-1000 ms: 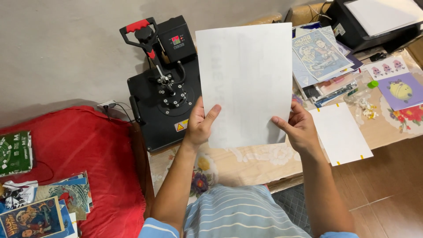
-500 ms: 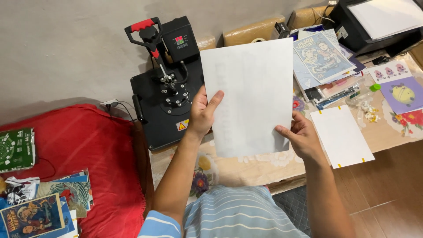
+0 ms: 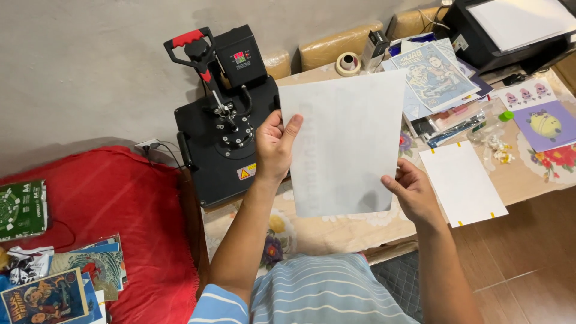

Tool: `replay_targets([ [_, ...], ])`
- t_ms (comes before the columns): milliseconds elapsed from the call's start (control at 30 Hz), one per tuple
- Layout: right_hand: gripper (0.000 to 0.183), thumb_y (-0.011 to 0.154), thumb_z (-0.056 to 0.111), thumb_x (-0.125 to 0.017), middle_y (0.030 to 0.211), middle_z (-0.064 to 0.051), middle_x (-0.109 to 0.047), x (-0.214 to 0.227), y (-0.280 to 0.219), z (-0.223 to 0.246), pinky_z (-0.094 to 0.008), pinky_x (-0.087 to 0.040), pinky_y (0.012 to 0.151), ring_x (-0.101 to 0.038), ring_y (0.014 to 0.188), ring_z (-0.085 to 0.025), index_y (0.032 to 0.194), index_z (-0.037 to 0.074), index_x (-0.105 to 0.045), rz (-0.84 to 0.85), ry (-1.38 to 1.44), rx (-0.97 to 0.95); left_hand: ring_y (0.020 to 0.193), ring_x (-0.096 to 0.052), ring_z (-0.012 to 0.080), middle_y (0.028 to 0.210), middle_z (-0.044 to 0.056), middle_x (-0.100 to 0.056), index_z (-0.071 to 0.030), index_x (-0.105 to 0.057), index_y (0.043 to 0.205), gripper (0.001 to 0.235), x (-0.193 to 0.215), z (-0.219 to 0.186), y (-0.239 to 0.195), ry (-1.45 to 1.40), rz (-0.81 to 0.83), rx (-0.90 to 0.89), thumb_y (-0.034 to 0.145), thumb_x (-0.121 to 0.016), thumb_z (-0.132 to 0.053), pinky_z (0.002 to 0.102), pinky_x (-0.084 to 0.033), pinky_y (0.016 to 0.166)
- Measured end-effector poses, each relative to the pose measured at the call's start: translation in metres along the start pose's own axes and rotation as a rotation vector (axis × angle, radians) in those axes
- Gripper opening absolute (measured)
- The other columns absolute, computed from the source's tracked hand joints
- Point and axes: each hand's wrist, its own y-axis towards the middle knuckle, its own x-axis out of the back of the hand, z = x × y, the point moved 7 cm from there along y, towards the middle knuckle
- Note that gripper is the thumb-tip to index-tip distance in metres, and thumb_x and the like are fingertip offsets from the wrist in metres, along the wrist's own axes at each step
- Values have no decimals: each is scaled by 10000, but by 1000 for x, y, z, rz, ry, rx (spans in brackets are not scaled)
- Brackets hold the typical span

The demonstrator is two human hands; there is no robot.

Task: The person prepares a white sheet by applying yellow tape to its corners, then places it on a heat press machine. They operate the machine by lowering the handle to press the sheet, then lift the handle and remove the sheet. The person repeats this process with another sheet.

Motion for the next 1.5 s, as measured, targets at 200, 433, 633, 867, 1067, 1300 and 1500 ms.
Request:
replay_targets([
  [200, 213, 1102, 111, -791, 733, 16, -699, 35, 2, -38, -172, -545, 705, -623, 665, -25, 1288, 14, -755, -190, 53, 95, 647, -750, 77, 743, 65, -790, -75, -734, 1064, 132, -1, 14, -7, 14, 35, 36, 1088, -812, -179, 245, -665, 636],
  [433, 152, 1083, 110, -818, 674, 27, -689, 45, 0, -50, -138, -511, 641, -629, 612, -21, 1205, 31, -775, -246, 52, 83, 650, -753, 86, 751, 72, -789, -68, -738, 1087, 131, 7, 31, -12, 9, 90, 71, 1125, -762, -192, 255, -671, 648],
  [633, 130, 1107, 109, -814, 727, -28, -749, 47, 5, -50, -193, -598, 736, -724, 678, -69, 1188, 15, -777, -270, 62, 70, 684, -740, 63, 773, 52, -779, -80, -732, 1116, 158, 21, 55, -10, -14, 122, 72, 1181, -669, -209, 243, -669, 674],
  [867, 166, 1132, 164, -809, 777, -59, -772, 49, 18, -57, -260, -673, 703, -789, 713, -126, 1175, 13, -756, -302, 95, 36, 717, -770, 71, 829, 58, -812, -80, -743, 1146, 185, 20, 64, 13, -67, 68, 67, 1184, -659, -239, 253, -690, 733],
  [1067, 161, 1144, 177, -810, 808, -52, -776, 48, 30, -53, -288, -701, 714, -811, 733, -134, 1162, 31, -745, -339, 102, 46, 773, -755, 38, 865, 39, -816, -94, -747, 1152, 163, 10, 48, 25, -73, 42, 23, 1186, -669, -232, 242, -691, 761],
  [1300, 210, 1118, 206, -863, 801, -34, -756, 58, 33, -62, -301, -706, 754, -795, 758, -126, 1185, 41, -752, -394, 53, 56, 851, -811, 131, 995, 100, -827, -53, -688, 1339, 247, -13, 20, 8, -143, 174, 118, 1176, -700, -238, 330, -723, 833],
  [1500, 205, 1116, 200, -867, 778, -8, -740, 55, 31, -61, -287, -708, 762, -787, 751, -108, 1182, 46, -750, -432, 66, 57, 907, -810, 152, 1058, 104, -805, -44, -632, 1418, 295, -8, 34, -16, -163, 208, 192, 1169, -691, -192, 366, -724, 863],
])
